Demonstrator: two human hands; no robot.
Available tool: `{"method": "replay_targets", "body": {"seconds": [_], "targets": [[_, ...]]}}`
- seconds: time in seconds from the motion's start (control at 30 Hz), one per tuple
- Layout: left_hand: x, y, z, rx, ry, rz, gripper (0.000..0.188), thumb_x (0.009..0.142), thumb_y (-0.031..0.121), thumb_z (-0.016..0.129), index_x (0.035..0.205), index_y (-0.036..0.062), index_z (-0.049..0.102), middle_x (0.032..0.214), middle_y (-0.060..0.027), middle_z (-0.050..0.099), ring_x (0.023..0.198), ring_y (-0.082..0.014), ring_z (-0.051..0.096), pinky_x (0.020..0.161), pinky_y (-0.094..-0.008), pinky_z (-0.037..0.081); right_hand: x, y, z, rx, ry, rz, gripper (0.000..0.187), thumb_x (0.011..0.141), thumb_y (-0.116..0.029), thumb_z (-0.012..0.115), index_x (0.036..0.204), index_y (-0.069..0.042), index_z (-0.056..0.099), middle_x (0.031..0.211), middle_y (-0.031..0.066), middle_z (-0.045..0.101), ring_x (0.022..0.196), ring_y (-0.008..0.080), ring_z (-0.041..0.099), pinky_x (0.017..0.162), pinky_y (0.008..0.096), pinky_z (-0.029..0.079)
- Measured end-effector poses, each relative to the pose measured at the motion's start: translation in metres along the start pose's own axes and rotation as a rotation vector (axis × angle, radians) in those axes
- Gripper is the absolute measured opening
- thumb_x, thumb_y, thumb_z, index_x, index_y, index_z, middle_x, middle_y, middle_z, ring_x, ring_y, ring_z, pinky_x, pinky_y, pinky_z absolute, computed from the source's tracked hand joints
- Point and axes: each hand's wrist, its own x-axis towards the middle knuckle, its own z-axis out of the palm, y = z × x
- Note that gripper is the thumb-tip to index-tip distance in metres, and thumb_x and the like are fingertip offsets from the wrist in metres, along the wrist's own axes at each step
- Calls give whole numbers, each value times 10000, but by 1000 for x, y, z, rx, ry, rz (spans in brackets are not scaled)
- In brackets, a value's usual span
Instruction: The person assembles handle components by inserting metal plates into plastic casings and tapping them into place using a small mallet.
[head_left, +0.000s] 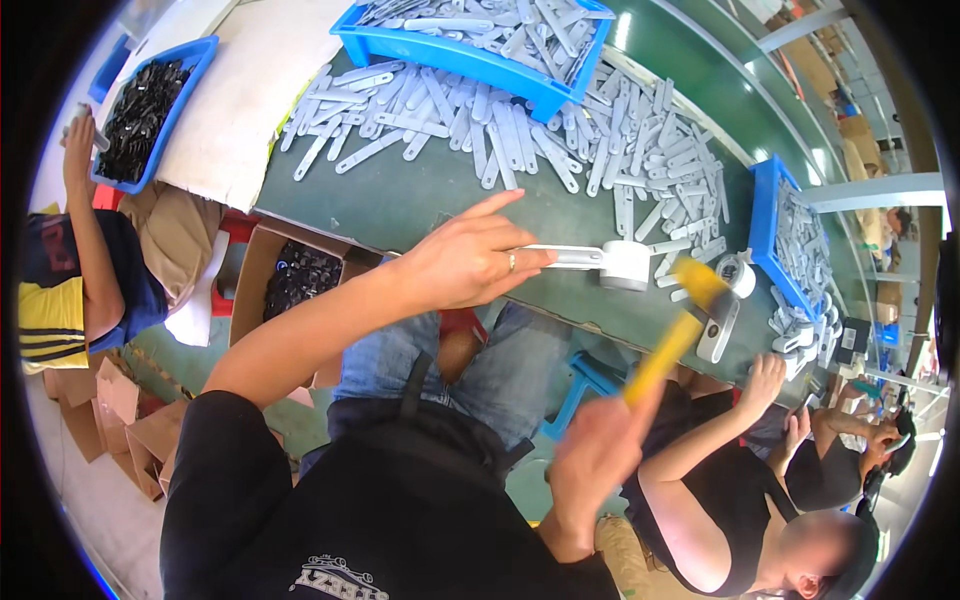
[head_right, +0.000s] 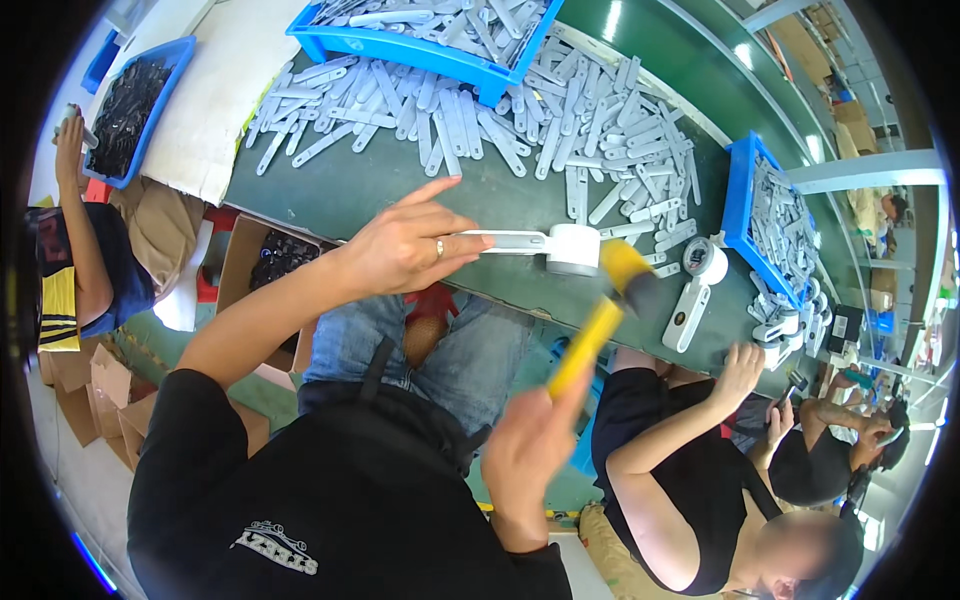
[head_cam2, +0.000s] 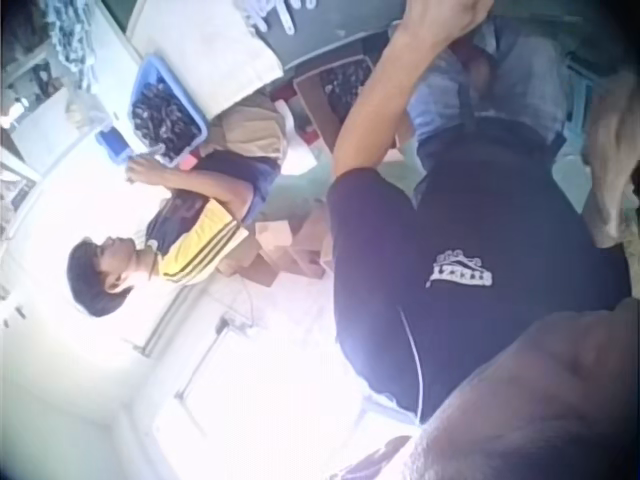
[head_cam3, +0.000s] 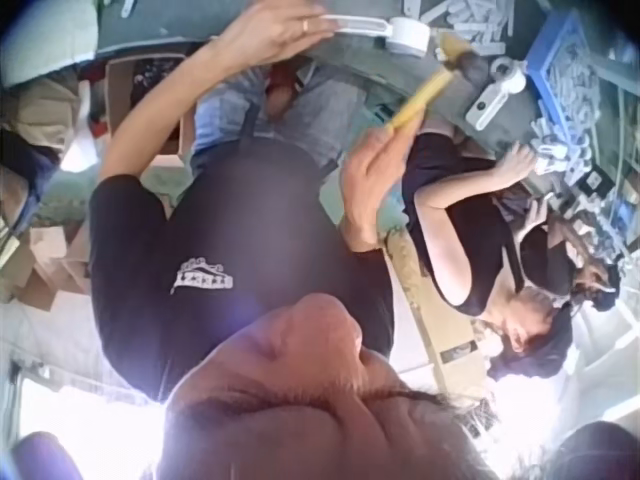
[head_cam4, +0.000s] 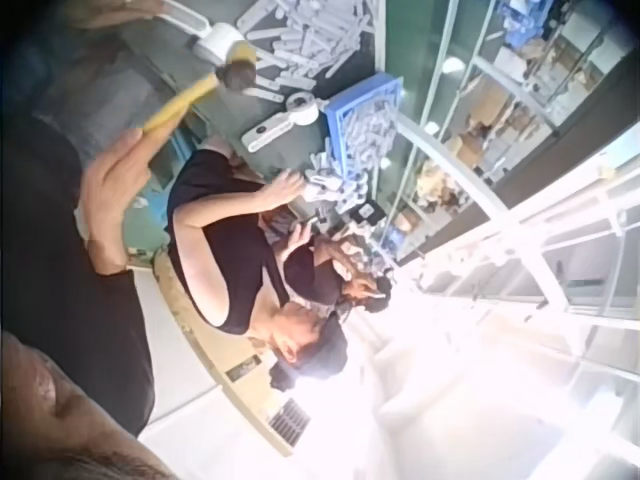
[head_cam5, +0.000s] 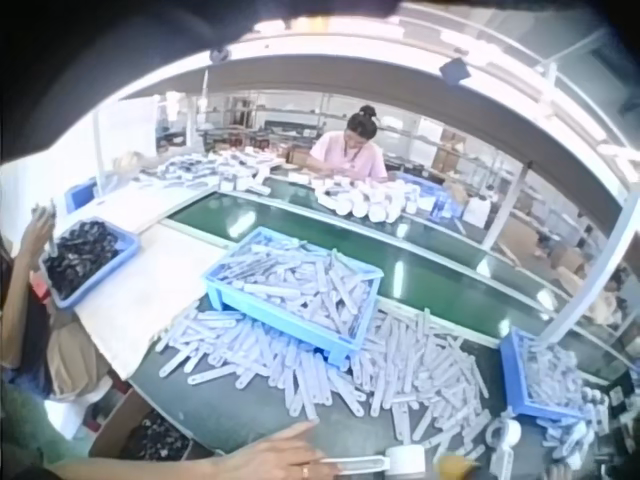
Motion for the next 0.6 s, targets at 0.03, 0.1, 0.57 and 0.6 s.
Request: {"method": "replay_targets", "body": {"seconds": [0.03,0.1,0.57,0.6], "targets": [[-1,-1,1,7,0,3,275,902,107,773,1176,129,779,926,-51,723,877,-259,711,1179,-542,459,13,14,11,-137,-198,59,607,1079,-82,456,1652,-2,269,688,184,567,530,224,566,531,364,461],[-8,-3,1,44,-17,-20,272,901,102,773,1171,130,780,937,-52,729,882,-259,713,1181,-550,454,21,14,10,-274,-306,52,586,1094,-108,462,1643,1,289,690,179,576,531,245,572,534,371,462],[-19,-1,12,-79,19,-151,393,891,119,804,1277,113,732,1049,-58,771,897,-250,714,1148,-512,451,-7,-32,-28,120,-234,34,595,1089,-100,463,1628,75,280,671,71,576,563,130,543,556,285,461],[-21,0,13,-144,10,-230,500,882,125,824,1363,100,686,1108,-65,791,896,-260,710,1135,-491,441,-10,-32,-30,168,-254,13,602,1088,-101,465,1629,79,271,673,72,578,564,128,543,560,282,465]]}}
